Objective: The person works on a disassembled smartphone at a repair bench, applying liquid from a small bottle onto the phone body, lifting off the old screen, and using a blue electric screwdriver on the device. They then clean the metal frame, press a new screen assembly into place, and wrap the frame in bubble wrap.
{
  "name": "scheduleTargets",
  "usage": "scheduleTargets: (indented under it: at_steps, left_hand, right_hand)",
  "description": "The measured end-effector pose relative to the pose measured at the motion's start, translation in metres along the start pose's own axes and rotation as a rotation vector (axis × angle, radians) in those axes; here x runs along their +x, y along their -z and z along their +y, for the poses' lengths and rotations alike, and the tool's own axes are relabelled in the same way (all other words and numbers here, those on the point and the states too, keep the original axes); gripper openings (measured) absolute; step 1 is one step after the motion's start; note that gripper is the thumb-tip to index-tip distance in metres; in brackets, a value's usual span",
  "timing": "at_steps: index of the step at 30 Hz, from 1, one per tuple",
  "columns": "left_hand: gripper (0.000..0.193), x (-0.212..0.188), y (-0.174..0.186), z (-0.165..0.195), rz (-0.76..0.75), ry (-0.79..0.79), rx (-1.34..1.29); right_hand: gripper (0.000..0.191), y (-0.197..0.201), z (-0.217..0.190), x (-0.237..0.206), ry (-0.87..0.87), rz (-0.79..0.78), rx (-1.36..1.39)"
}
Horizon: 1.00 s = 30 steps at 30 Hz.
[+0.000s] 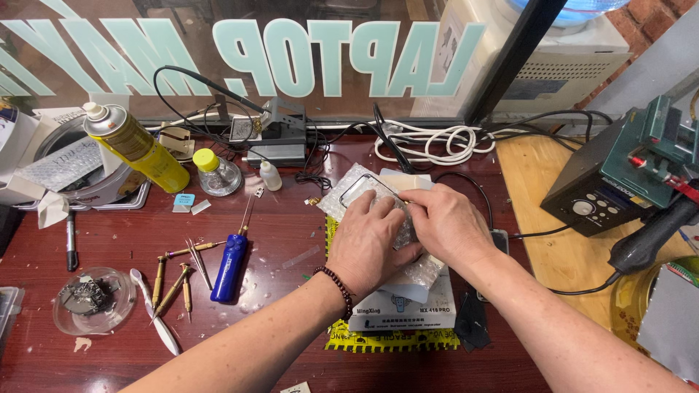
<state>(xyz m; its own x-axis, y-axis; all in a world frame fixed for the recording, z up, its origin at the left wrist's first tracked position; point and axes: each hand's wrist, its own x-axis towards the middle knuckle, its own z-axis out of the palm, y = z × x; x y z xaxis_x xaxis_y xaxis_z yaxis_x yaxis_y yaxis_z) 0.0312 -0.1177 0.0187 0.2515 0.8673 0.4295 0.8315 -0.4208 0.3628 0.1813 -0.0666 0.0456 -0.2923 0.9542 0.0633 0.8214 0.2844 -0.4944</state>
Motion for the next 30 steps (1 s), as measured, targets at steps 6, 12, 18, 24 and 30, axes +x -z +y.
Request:
scheduleTargets:
  at_steps: [6, 12, 18, 24, 30]
  left_hand:
    - [0.046, 0.001, 0.002, 0.0, 0.01, -0.011, -0.007]
    - [0.047, 0.001, 0.004, 0.001, -0.029, 0.018, -0.024]
    - [0.054, 0.002, 0.004, 0.0, -0.019, 0.04, -0.024]
    - [0.058, 0.002, 0.003, 0.012, -0.023, 0.109, -0.069]
    - [0.061, 0.002, 0.001, 0.015, -0.107, 0.156, -0.065]
  right_hand:
    - [0.028, 0.001, 0.001, 0.002, 0.001, -0.018, -0.023]
    - [0.029, -0.006, 0.018, 0.012, 0.052, -0.033, 0.018]
    - [0.034, 0.011, 0.041, 0.012, -0.124, -0.099, 0.243]
    - [0.031, 0.026, 0.05, -0.021, -0.346, -0.217, 0.289]
    - [0.027, 0.023, 0.053, -0.04, -0.064, -0.049, 0.158]
